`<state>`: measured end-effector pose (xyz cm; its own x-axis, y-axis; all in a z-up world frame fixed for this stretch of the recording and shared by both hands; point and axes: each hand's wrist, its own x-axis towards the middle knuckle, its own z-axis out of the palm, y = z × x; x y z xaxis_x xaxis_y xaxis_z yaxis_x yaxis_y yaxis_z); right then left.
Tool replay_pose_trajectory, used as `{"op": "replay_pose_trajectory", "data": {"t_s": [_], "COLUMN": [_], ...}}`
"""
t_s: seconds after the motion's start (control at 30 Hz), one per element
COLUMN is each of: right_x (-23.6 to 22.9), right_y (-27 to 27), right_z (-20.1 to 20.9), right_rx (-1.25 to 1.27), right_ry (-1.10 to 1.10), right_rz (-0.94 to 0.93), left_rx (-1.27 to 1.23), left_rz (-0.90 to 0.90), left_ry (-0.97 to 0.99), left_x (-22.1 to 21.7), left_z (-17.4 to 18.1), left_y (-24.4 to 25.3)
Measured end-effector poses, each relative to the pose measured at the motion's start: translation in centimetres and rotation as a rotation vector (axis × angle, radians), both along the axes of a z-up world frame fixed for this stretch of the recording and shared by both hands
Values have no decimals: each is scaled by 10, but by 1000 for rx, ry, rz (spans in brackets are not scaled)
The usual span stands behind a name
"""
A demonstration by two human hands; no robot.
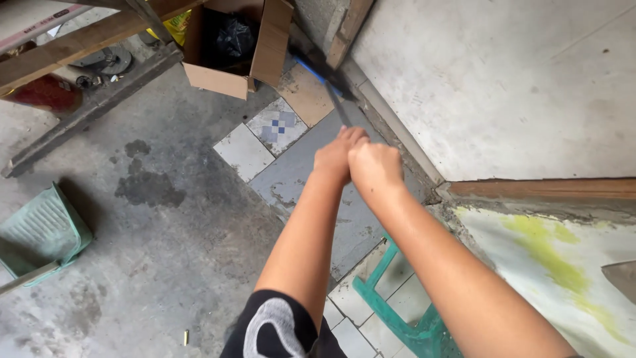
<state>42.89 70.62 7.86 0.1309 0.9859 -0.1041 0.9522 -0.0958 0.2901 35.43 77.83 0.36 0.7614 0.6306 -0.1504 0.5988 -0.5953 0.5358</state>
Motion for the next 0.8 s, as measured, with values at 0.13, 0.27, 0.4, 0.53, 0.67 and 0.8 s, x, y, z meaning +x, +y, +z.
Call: {"op": "replay_pose_trajectory", "data": {"t_s": [0.13,0.27,0.4,0.53,0.67,0.8], "right_x": [-9,-18,-50,-96,-147,-198], "right_y": [-2,19,23,-6,-38,-67], "right_z": [6,68,133,148,153,154], "right_rx": [-49,-130,-292,-393,-400,-458], "right_ry": [10,56,127,136,142,202], "right_rz": [156,185,129,168,232,240], "left_rx": [-124,-172,-135,-150,-138,-220], "left_rz": [72,198,168,148,131,136], "left_ry": [-170,-195,-373,-309,-304,-152], "left_x": [-25,-46,-83,-143,-202,-258], "left_z": [17,69,107,117,126,125], "left_y": [-19,-11,-9,-30,-63,-88]}}
